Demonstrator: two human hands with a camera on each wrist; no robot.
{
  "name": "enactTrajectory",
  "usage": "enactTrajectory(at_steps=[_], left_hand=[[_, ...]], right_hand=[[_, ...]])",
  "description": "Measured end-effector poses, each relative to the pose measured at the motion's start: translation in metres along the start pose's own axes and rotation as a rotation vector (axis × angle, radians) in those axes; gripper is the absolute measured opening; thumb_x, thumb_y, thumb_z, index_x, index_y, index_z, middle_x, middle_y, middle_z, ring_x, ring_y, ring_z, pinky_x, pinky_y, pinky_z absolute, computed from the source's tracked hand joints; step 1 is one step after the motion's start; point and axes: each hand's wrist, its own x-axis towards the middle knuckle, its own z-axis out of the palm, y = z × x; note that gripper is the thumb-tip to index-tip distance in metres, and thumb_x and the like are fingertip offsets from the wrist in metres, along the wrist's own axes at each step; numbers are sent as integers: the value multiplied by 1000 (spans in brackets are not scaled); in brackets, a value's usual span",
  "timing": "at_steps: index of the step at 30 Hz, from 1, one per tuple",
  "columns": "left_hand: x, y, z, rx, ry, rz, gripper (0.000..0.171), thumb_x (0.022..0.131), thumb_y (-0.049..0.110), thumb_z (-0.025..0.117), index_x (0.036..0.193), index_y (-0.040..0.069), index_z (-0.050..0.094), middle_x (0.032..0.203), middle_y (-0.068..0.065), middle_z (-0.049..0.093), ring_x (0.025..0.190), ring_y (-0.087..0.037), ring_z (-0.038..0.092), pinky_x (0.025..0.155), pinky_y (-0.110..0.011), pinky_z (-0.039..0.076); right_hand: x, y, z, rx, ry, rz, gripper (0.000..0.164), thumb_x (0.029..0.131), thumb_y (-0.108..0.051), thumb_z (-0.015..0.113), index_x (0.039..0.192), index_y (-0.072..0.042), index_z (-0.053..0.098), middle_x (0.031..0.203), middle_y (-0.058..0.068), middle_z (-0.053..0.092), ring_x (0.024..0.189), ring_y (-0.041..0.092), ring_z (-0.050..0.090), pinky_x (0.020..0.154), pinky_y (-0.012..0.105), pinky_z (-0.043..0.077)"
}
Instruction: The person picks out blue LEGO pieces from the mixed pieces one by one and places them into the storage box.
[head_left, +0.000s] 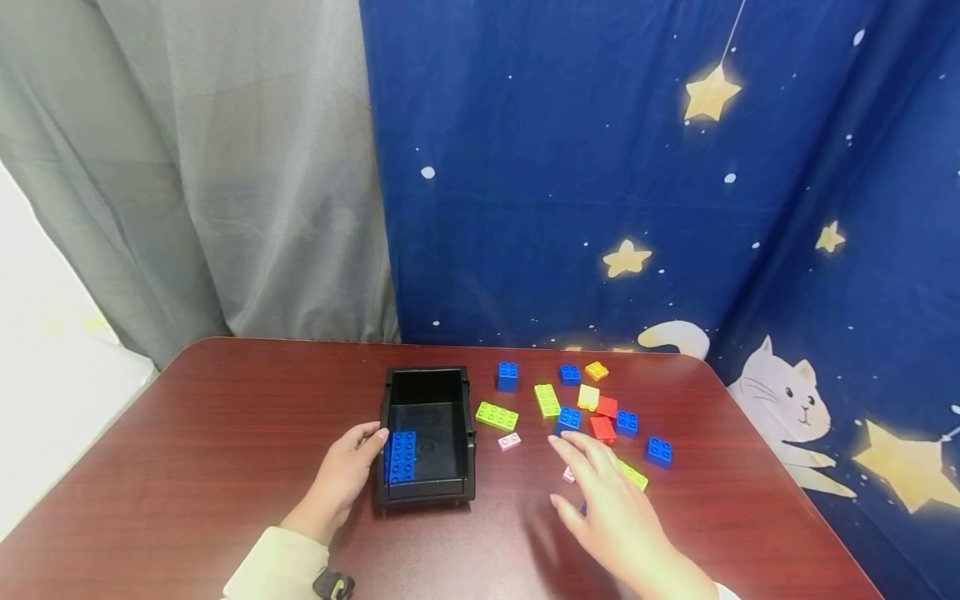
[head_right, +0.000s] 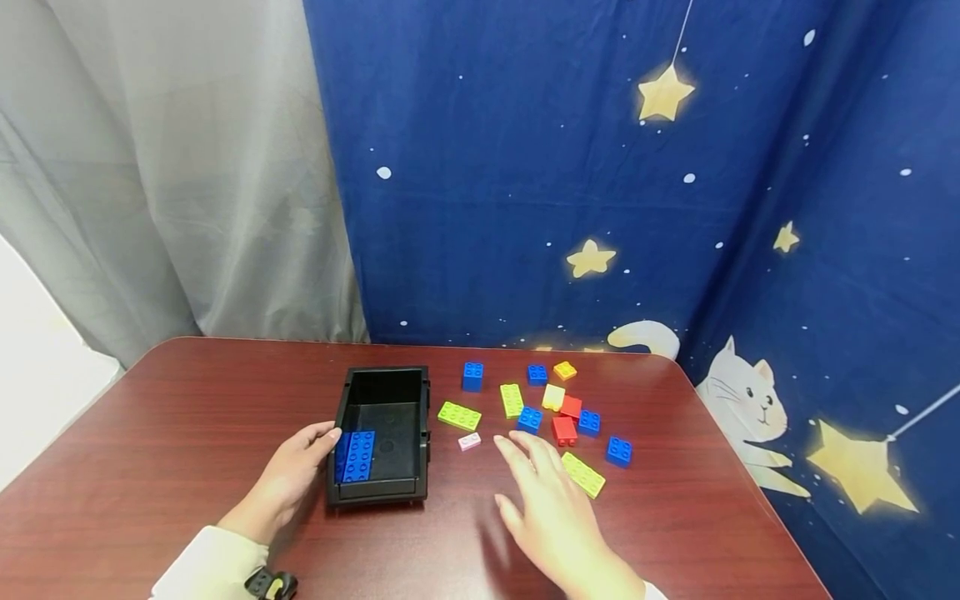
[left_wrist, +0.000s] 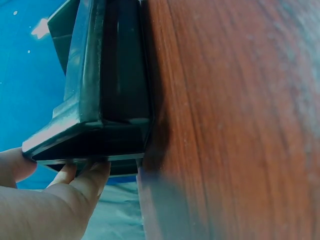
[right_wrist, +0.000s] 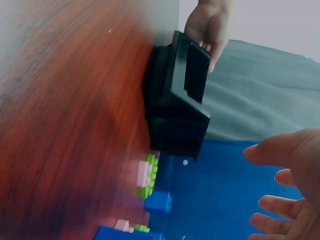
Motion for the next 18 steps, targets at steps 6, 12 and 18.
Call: enactTrajectory(at_steps=[6, 12, 18], left_hand=[[0, 1, 0, 5, -1, -2, 49, 102, 23, 45, 141, -6, 38, 144, -31, 38, 134, -45, 35, 109, -56, 30], [1, 0, 0, -4, -4, -7, 49, 103, 23, 44, 141, -6, 38, 144, -31, 39, 134, -45, 35, 109, -56, 30], [0, 0, 0, 4, -4, -13, 48, 103, 23, 44, 141, -5, 38, 144, -31, 39, 134, -45, 36, 109, -57, 30]], right_hand=[[-2, 13, 1, -20, -39, 48, 68, 74, -20, 84, 135, -15, 55, 134, 6, 53, 121, 27, 52, 87, 48, 54], [-5, 27, 3, -42, -63, 91, 70, 72, -19, 85, 134, -12, 55, 133, 9, 54, 122, 30, 51, 87, 49, 54], [-6, 37, 6, -74, -108, 116, 66, 73, -22, 84, 132, -9, 57, 129, 13, 56, 120, 33, 53, 88, 53, 53]])
